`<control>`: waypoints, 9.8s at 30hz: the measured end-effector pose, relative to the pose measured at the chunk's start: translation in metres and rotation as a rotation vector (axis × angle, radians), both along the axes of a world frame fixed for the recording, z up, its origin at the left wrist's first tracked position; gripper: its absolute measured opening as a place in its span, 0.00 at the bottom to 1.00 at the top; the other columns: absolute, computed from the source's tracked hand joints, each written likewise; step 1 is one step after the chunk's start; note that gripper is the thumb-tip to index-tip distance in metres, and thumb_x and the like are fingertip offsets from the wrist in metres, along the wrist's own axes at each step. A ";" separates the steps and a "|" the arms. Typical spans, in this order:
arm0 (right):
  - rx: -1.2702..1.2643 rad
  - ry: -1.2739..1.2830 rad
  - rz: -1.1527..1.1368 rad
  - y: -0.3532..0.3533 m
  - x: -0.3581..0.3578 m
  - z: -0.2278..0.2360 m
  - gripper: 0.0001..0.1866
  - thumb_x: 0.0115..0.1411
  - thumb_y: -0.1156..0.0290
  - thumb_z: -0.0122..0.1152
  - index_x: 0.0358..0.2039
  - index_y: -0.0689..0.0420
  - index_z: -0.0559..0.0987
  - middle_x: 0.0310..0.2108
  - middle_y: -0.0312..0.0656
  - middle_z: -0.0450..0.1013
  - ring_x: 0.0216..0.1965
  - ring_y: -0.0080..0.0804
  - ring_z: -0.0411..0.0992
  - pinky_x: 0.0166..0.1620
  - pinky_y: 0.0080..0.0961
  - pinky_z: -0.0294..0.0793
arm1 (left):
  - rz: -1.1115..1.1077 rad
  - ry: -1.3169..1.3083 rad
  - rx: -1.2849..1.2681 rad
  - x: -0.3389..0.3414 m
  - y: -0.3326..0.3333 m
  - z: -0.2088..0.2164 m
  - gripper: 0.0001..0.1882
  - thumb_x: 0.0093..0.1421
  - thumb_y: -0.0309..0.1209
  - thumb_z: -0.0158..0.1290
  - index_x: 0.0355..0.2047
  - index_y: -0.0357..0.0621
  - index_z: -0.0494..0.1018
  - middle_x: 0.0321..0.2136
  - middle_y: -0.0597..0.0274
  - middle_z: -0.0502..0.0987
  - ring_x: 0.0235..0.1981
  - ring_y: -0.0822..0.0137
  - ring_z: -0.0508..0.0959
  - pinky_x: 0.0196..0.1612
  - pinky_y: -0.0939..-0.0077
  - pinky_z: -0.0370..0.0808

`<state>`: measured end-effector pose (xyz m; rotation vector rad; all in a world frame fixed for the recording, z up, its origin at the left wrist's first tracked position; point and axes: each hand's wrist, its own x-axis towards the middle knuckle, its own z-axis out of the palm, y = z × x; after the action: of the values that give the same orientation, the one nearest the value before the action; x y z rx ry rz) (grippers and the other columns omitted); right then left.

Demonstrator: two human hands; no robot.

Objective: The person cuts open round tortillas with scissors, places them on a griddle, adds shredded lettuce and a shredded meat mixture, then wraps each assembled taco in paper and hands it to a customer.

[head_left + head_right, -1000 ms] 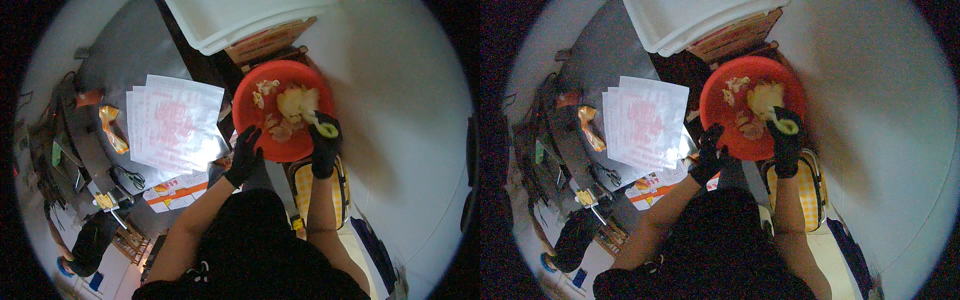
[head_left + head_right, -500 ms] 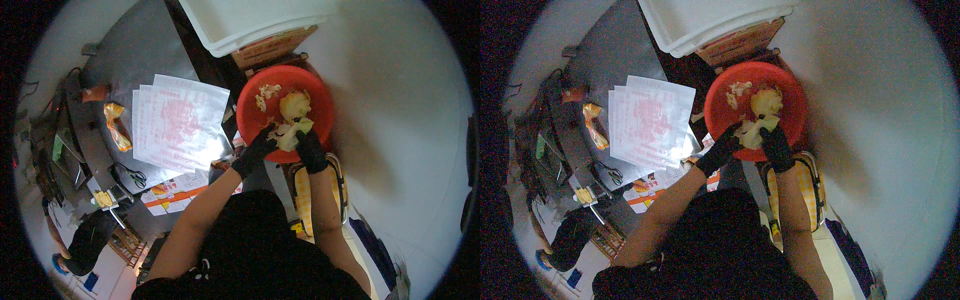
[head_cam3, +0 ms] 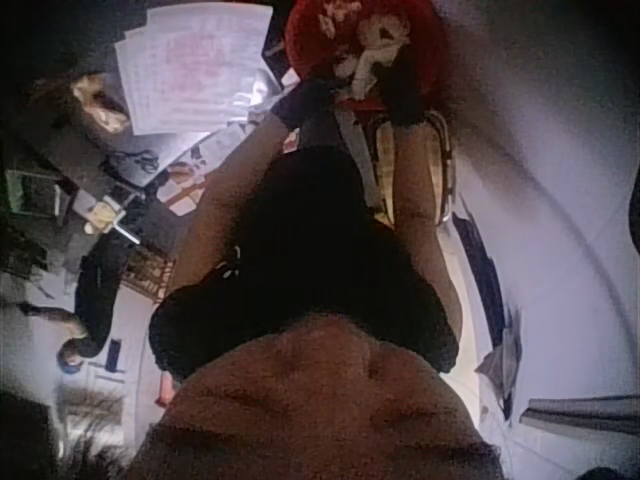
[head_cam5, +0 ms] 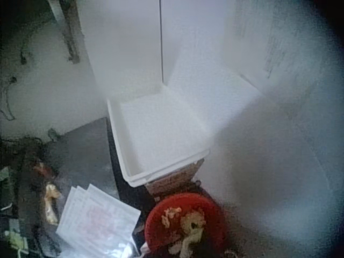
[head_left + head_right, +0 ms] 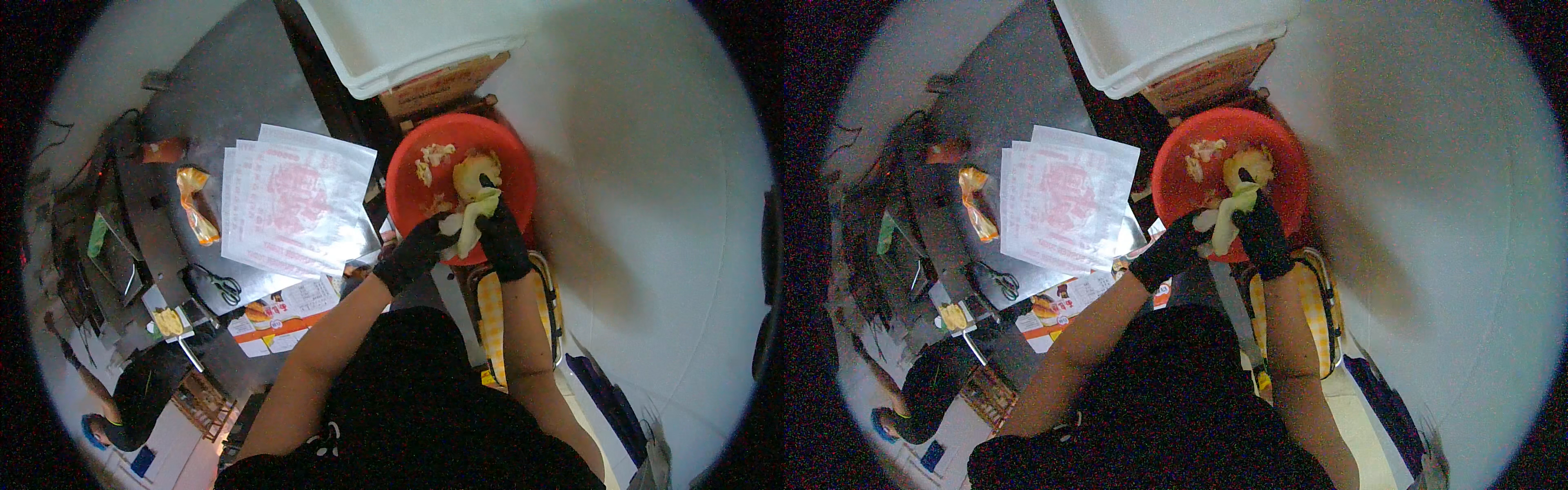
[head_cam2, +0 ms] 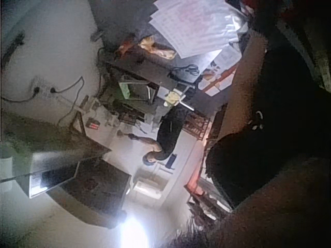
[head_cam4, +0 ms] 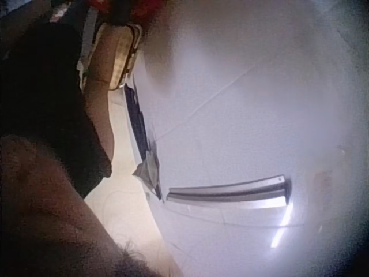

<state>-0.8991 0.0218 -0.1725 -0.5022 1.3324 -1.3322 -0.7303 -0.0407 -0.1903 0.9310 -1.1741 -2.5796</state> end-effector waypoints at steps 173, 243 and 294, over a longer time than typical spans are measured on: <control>-0.879 1.213 0.941 -0.130 0.866 0.078 0.06 0.53 0.67 0.52 0.27 0.54 0.75 0.22 0.46 0.70 0.24 0.42 0.70 0.27 0.34 0.68 | 1.461 -1.157 -0.775 0.779 0.014 0.091 0.11 0.58 0.32 0.48 0.32 0.35 0.70 0.24 0.43 0.73 0.25 0.48 0.74 0.26 0.64 0.68; -1.168 1.654 1.420 -0.138 0.852 0.175 0.06 0.54 0.70 0.50 0.25 0.57 0.72 0.18 0.45 0.71 0.20 0.39 0.72 0.22 0.32 0.69 | 1.564 0.849 0.300 0.743 -0.039 0.103 0.17 0.56 0.38 0.50 0.44 0.46 0.67 0.36 0.53 0.74 0.37 0.58 0.74 0.44 0.64 0.71; -0.667 1.527 1.082 -0.130 0.789 0.146 0.13 0.53 0.70 0.56 0.40 0.60 0.74 0.25 0.45 0.73 0.26 0.40 0.73 0.28 0.30 0.71 | 1.489 0.633 0.358 0.706 -0.036 0.105 0.19 0.57 0.37 0.50 0.46 0.43 0.65 0.37 0.62 0.71 0.40 0.68 0.72 0.43 0.75 0.70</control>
<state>-0.1105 -0.1077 -0.0264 -2.5899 1.1953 -0.2155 -0.0246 -0.0762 -0.0856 0.5380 0.2243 -1.5243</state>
